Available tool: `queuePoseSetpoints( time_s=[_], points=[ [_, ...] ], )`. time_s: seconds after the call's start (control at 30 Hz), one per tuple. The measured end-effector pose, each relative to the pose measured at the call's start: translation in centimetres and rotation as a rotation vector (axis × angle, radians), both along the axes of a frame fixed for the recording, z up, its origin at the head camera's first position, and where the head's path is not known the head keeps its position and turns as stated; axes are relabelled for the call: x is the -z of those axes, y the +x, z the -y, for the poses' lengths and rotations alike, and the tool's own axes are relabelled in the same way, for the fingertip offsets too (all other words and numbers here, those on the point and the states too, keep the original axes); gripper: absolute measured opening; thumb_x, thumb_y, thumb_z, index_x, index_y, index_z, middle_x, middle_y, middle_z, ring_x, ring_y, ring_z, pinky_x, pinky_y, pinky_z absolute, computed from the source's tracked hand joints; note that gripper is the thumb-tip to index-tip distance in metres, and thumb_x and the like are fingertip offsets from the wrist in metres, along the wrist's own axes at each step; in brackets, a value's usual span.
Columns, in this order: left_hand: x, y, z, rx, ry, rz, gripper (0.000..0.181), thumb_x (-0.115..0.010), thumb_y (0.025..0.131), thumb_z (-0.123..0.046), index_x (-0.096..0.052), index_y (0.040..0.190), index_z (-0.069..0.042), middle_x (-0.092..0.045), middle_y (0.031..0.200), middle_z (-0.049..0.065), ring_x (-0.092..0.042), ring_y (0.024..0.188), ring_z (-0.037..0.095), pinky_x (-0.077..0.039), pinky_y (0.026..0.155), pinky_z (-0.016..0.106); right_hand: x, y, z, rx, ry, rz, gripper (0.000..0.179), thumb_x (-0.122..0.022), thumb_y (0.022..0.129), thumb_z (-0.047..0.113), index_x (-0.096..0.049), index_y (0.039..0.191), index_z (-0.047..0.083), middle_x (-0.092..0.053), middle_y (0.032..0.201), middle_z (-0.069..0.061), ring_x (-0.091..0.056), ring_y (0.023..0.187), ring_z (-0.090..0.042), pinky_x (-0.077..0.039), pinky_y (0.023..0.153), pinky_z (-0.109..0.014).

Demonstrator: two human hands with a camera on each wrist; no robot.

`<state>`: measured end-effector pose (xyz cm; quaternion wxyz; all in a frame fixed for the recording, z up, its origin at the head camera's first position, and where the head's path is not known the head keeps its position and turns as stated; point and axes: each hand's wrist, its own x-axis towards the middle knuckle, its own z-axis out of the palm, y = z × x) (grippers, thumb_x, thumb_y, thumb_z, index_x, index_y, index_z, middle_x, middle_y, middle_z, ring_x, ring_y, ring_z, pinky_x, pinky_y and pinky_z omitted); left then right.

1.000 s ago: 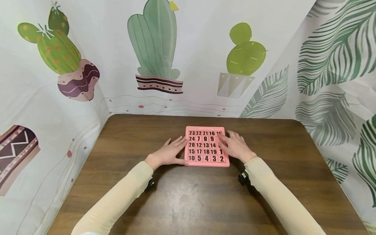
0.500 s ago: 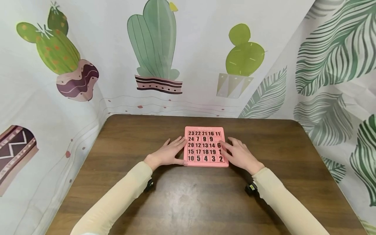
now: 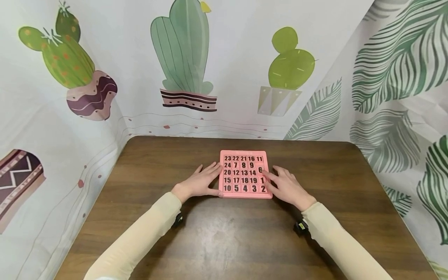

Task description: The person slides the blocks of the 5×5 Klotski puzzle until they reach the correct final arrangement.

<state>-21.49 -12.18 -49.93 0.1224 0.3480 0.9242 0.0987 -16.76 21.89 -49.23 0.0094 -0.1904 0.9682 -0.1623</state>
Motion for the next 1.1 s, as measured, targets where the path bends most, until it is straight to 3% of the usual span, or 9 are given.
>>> queuePoseSetpoints(
  time_s=[0.27,0.47,0.77,0.93,1.1],
  points=[
    [-0.1,-0.1,0.0,-0.007,0.003,0.006,0.107,-0.047,0.073,-0.079,-0.011,0.152,-0.016,-0.007,0.158,0.002,-0.002,0.144,0.016,-0.008,0.111,0.056,-0.2,-1.5,0.2,0.040,0.002,0.057,0.050,-0.052,0.093,0.040,-0.047,0.140,0.021,-0.033,0.143,-0.027,-0.031,0.130,-0.044,-0.024,0.100,-0.066],
    [-0.1,0.0,0.0,-0.005,0.003,0.003,0.107,-0.049,0.074,-0.078,-0.011,0.152,-0.015,-0.008,0.158,0.003,-0.002,0.144,0.017,-0.009,0.110,0.056,-0.2,-1.7,0.3,0.027,0.010,0.050,0.051,-0.052,0.094,0.038,-0.045,0.141,0.020,-0.032,0.143,-0.028,-0.031,0.130,-0.046,-0.025,0.099,-0.067],
    [-0.2,0.2,0.0,0.000,0.008,-0.001,0.106,-0.050,0.074,-0.076,-0.013,0.152,-0.013,-0.009,0.157,0.005,-0.005,0.144,0.019,-0.009,0.110,0.057,-0.3,0.9,-0.1,-0.053,-0.005,-0.023,0.048,-0.053,0.093,0.039,-0.049,0.139,0.023,-0.037,0.140,-0.026,-0.038,0.126,-0.043,-0.031,0.098,-0.063],
    [-0.1,0.2,0.1,0.012,0.015,-0.009,0.107,-0.049,0.074,-0.077,-0.013,0.152,-0.012,-0.010,0.157,0.006,-0.006,0.144,0.021,-0.010,0.109,0.058,-0.4,2.5,-0.4,-0.073,0.005,-0.022,0.047,-0.054,0.093,0.041,-0.052,0.136,0.025,-0.039,0.140,-0.024,-0.040,0.125,-0.041,-0.032,0.098,-0.061],
    [-0.2,0.1,0.0,0.014,0.017,-0.011,0.107,-0.051,0.075,-0.076,-0.014,0.151,-0.011,-0.010,0.157,0.007,-0.006,0.144,0.022,-0.010,0.109,0.059,0.0,3.2,-0.6,-0.078,0.008,-0.022,0.046,-0.053,0.093,0.042,-0.050,0.137,0.027,-0.038,0.140,-0.023,-0.039,0.126,-0.040,-0.032,0.098,-0.061]
  ],
)
